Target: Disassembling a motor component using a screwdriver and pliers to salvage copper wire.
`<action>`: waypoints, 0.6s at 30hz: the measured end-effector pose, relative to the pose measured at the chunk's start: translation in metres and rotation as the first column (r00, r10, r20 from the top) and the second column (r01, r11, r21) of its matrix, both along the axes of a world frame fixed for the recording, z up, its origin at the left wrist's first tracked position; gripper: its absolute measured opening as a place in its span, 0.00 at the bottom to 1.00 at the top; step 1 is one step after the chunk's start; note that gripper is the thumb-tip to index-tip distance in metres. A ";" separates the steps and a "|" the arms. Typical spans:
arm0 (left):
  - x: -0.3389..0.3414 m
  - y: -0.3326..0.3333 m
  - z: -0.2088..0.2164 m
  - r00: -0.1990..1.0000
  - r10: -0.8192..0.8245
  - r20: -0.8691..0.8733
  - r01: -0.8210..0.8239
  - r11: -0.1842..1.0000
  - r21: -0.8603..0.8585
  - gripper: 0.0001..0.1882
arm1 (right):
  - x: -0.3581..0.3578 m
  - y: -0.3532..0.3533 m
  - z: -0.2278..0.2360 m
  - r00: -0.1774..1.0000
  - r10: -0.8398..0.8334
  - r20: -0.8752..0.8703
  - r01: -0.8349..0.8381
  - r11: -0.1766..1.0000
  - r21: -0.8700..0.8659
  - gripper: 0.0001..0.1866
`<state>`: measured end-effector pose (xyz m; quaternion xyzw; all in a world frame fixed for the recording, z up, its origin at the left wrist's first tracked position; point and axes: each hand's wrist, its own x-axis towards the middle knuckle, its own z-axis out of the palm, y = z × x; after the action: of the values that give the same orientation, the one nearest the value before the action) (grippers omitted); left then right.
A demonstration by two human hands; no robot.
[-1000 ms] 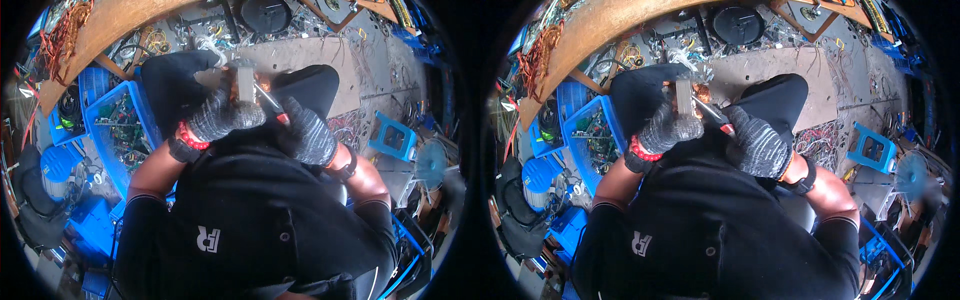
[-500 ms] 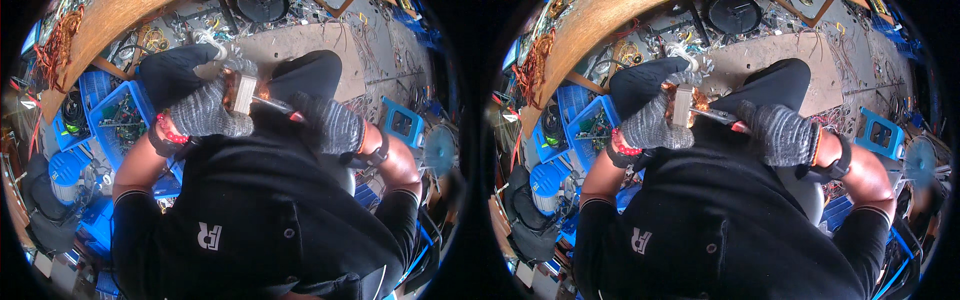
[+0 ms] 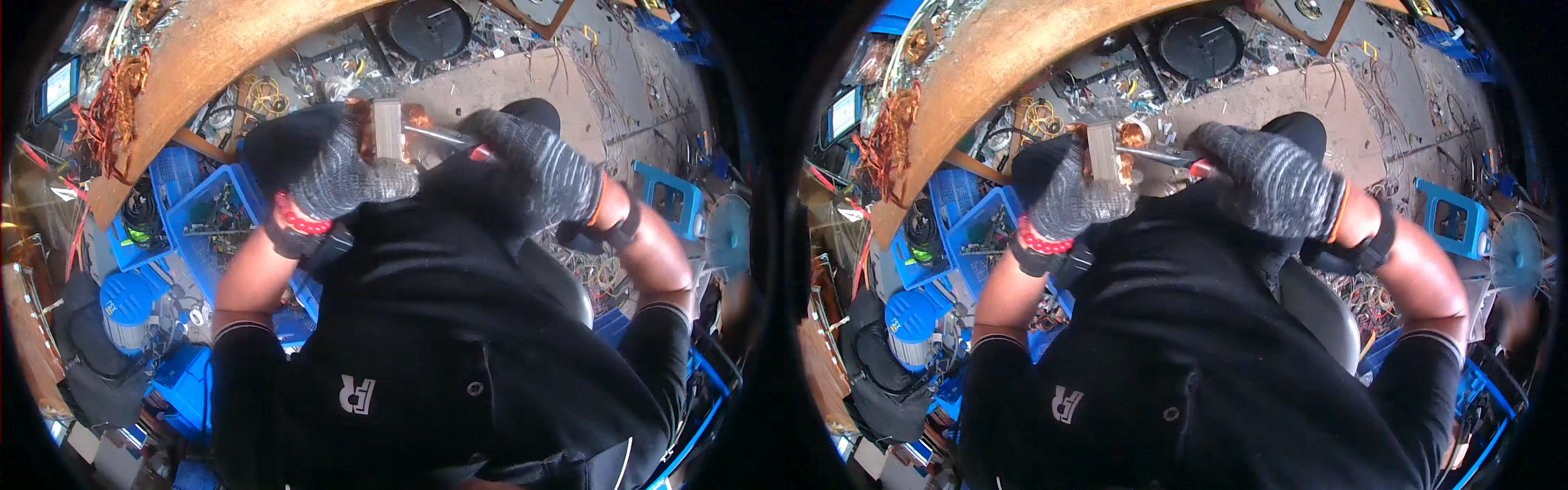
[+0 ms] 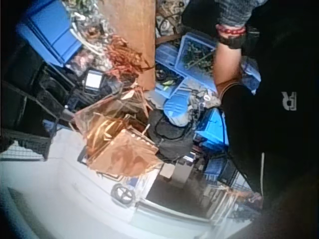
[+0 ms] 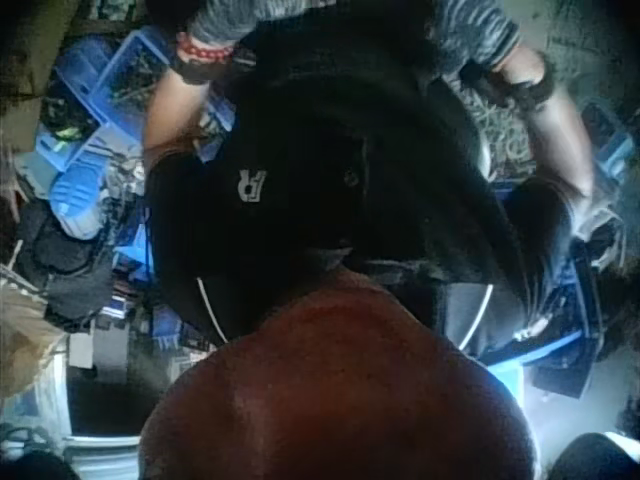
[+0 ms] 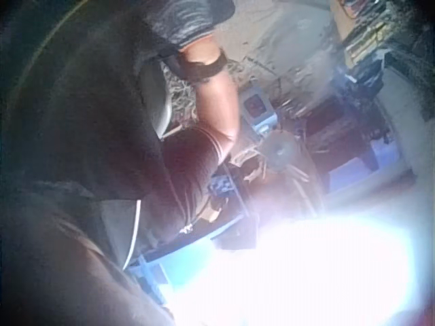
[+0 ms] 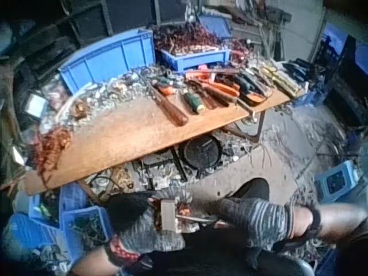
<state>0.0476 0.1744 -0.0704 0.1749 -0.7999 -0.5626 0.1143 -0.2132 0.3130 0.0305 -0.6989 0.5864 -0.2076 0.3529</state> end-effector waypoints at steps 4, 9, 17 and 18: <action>-0.013 0.018 -0.041 0.981 0.145 0.127 -0.149 0.988 0.025 0.33 | 0.025 0.015 -0.017 0.962 -0.239 0.134 0.257 0.957 -0.138 0.22; -0.026 0.026 -0.041 0.992 0.123 -0.008 -0.027 0.153 -0.988 0.31 | 0.035 0.020 -0.022 0.934 -0.254 0.253 0.238 0.967 0.091 0.18; -0.025 0.030 -0.001 0.941 0.281 -0.187 -0.178 0.884 0.433 0.36 | 0.034 0.029 -0.025 0.994 -0.092 -0.059 0.061 0.917 -0.395 0.29; -0.025 0.033 0.000 0.855 0.452 -0.254 0.068 0.389 0.919 0.38 | 0.034 0.029 -0.023 0.986 -0.096 -0.134 0.029 0.901 -0.434 0.31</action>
<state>0.0229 0.2077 -0.0709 0.1620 -0.2859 -0.9088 0.2571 -0.1788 0.3419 0.0072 -0.7540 0.5734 -0.2893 0.1376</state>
